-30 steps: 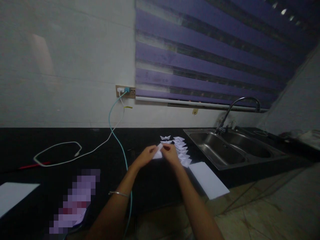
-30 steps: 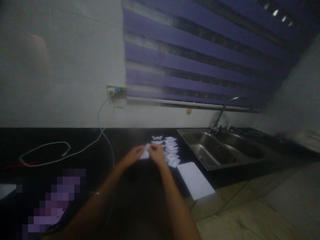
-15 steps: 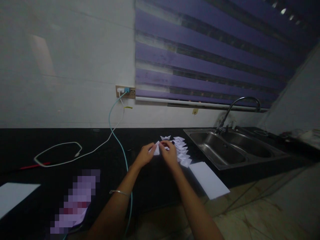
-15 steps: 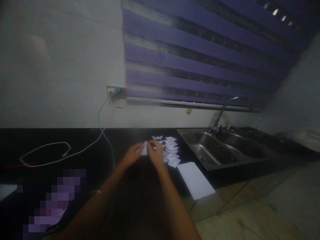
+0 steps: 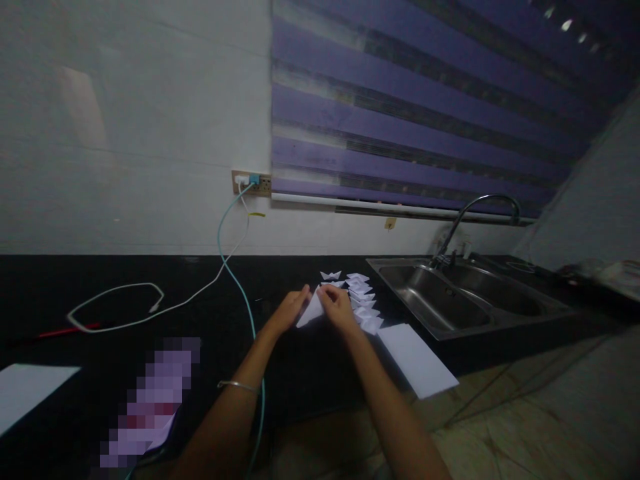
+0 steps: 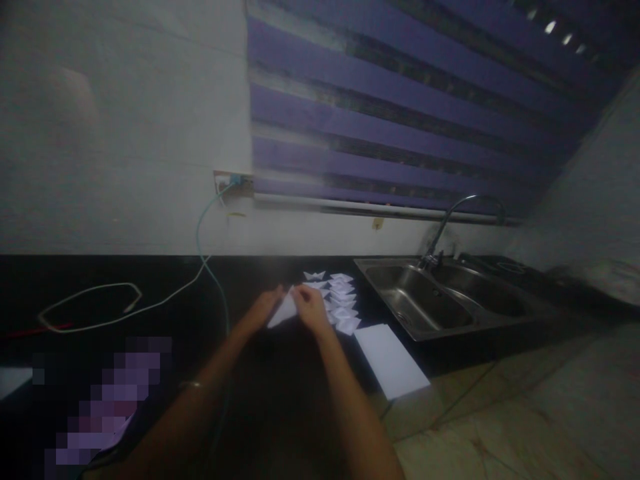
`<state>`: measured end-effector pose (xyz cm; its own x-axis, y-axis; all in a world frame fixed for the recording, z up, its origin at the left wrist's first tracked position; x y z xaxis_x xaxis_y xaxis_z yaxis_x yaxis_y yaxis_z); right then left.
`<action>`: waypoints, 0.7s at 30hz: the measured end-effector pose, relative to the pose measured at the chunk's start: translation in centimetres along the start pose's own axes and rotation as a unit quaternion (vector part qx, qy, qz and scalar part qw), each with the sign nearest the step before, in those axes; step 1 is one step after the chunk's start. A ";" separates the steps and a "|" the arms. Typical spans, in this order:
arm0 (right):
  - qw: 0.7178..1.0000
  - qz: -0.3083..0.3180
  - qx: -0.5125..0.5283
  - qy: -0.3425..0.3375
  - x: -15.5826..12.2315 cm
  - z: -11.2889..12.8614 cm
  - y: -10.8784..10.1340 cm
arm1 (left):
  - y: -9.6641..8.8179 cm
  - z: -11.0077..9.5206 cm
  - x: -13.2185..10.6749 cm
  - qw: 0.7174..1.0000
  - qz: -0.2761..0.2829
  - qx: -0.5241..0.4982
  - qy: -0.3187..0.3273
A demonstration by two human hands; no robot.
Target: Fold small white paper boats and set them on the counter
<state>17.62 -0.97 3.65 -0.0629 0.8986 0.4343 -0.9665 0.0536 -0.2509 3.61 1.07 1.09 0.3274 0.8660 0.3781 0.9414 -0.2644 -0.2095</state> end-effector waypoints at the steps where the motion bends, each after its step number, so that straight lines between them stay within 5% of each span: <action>1: 1.000 -0.003 0.012 0.005 0.0 -0.1 0.0 | 0.0 -0.1 0.1 1.000 0.002 -0.009 0.016; 8: 0.997 -0.079 0.012 0.014 0.2 -0.7 -0.3 | 0.3 -0.3 0.3 0.996 0.016 -0.002 0.089; 17: 0.996 0.026 0.071 0.046 0.0 -0.5 1.0 | 1.2 -0.5 -0.1 0.995 0.037 -0.086 0.035; 21: 0.995 -0.029 0.081 0.052 0.2 -1.0 0.4 | 1.0 -0.7 -0.1 0.997 0.017 -0.069 0.039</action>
<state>17.50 -0.37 2.77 0.0120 0.9363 0.3509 -0.9958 0.0433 -0.0812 4.58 0.45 1.51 0.3603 0.8207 0.4433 0.9298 -0.3545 -0.0994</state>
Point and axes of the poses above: each hand's wrist, its own x-axis towards the middle knuckle, its own y-axis out of the palm, z = x × y, the point moved 4 cm from there along x, towards the middle knuckle, and after that the axes turned 7 degrees about y, right-handed, at the moved point
